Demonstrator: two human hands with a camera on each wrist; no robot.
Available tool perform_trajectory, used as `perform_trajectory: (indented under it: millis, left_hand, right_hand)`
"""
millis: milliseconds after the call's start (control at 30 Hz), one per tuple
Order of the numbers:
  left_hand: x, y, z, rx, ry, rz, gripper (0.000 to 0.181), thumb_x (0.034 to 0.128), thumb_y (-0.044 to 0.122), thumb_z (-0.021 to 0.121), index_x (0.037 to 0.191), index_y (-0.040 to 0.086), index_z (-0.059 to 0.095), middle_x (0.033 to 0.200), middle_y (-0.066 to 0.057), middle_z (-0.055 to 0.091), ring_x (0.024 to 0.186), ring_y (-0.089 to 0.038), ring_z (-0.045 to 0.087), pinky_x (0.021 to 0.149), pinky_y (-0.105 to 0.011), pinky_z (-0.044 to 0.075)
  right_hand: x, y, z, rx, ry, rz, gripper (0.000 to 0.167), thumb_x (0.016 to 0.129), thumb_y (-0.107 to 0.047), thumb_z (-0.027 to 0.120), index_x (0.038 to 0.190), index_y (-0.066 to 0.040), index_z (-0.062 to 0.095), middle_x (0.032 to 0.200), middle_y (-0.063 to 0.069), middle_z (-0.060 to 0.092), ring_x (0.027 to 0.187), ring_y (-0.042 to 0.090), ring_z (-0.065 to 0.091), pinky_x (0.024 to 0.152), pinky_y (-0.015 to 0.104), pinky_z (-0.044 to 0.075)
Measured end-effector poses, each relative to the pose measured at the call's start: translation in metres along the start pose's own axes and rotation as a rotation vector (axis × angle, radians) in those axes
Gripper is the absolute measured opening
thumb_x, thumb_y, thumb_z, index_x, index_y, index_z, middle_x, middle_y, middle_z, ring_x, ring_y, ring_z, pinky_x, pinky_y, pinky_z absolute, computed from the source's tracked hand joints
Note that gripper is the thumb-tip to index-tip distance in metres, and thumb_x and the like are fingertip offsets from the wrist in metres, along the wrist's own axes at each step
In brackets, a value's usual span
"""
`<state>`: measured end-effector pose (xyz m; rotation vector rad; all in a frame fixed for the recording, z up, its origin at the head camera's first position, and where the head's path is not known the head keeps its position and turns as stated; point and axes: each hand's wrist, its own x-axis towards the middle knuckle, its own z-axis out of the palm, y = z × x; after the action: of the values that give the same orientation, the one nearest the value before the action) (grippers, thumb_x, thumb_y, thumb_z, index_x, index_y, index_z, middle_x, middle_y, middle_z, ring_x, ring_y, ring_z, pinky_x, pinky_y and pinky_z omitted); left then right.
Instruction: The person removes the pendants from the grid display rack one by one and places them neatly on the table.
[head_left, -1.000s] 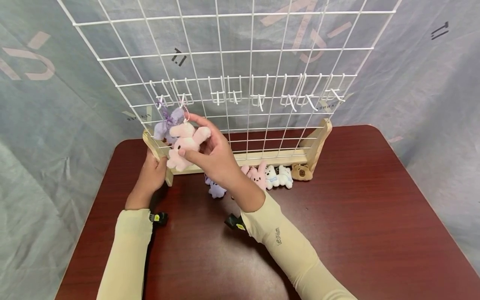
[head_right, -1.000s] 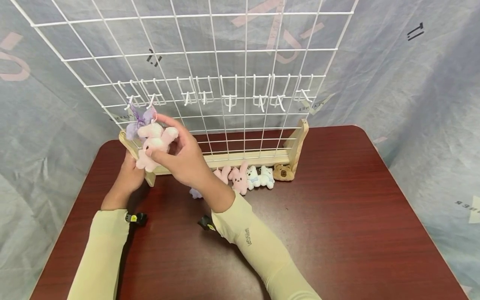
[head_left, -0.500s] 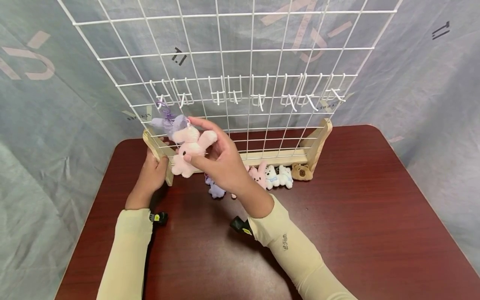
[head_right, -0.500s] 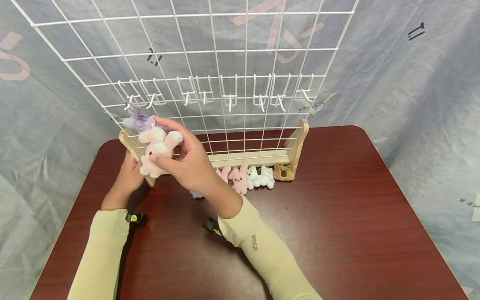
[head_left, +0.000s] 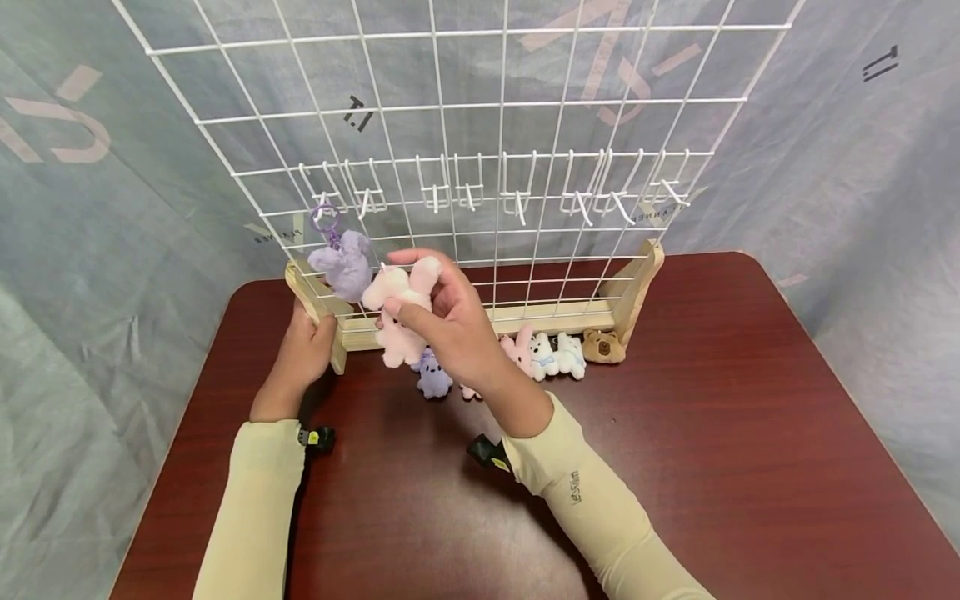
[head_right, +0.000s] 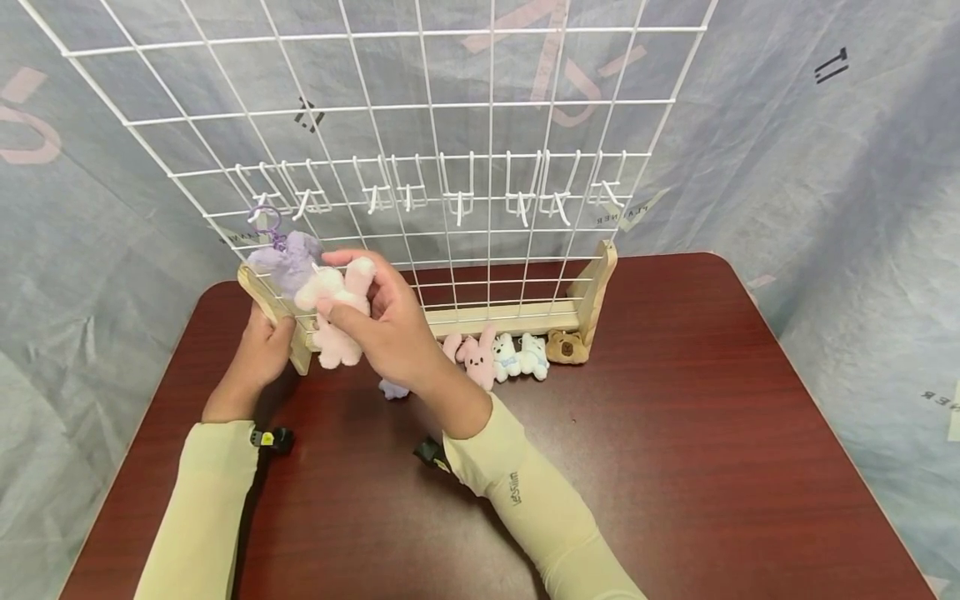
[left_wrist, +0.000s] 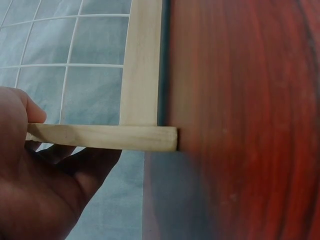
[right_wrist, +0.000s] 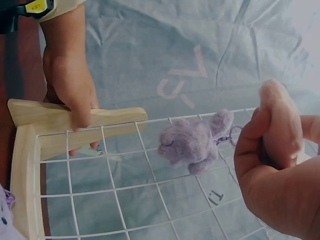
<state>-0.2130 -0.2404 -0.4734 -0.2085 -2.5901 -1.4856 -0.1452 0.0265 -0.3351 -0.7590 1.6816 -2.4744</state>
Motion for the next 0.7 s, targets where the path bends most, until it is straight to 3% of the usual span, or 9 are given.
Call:
perform_trajectory:
  millis: [233,500,700]
  left_hand:
    - [-0.0004,-0.0018,-0.0005,0.012,-0.006,-0.014,0.062,0.1083,0.016,0.037,0.165,0.006,0.015,0.152,-0.029,0.047,0.140,-0.039,0.046,0.116,-0.061,0.034]
    - [0.0001,-0.0029,-0.0008,0.003,-0.010,-0.007,0.062,0.1090,0.017,0.037,0.166,0.007,0.015,0.153,-0.026,0.046,0.140,-0.037,0.045,0.116,-0.061,0.034]
    - [0.0001,-0.0014,-0.0002,0.004,-0.004,-0.010,0.060,0.1085,0.014,0.039,0.165,0.010,0.019,0.152,-0.025,0.048,0.138,-0.037,0.047,0.116,-0.060,0.035]
  right_hand:
    - [-0.0016,0.0033,-0.0003,-0.004,0.006,0.013,0.040,0.099,0.005,0.055,0.137,0.009,0.046,0.094,-0.004,0.066,0.072,0.009,0.067,0.056,0.028,0.058]
    - [-0.0025,0.0070,-0.0020,-0.014,0.014,0.049,0.032,0.098,0.003,0.057,0.128,0.005,0.046,0.089,0.012,0.064,0.064,0.009,0.067,0.052,0.031,0.058]
    - [-0.0028,0.0088,-0.0027,-0.006,0.012,0.060,0.023,0.097,0.005,0.057,0.115,-0.005,0.047,0.082,0.001,0.067,0.060,0.009,0.068,0.050,0.028,0.056]
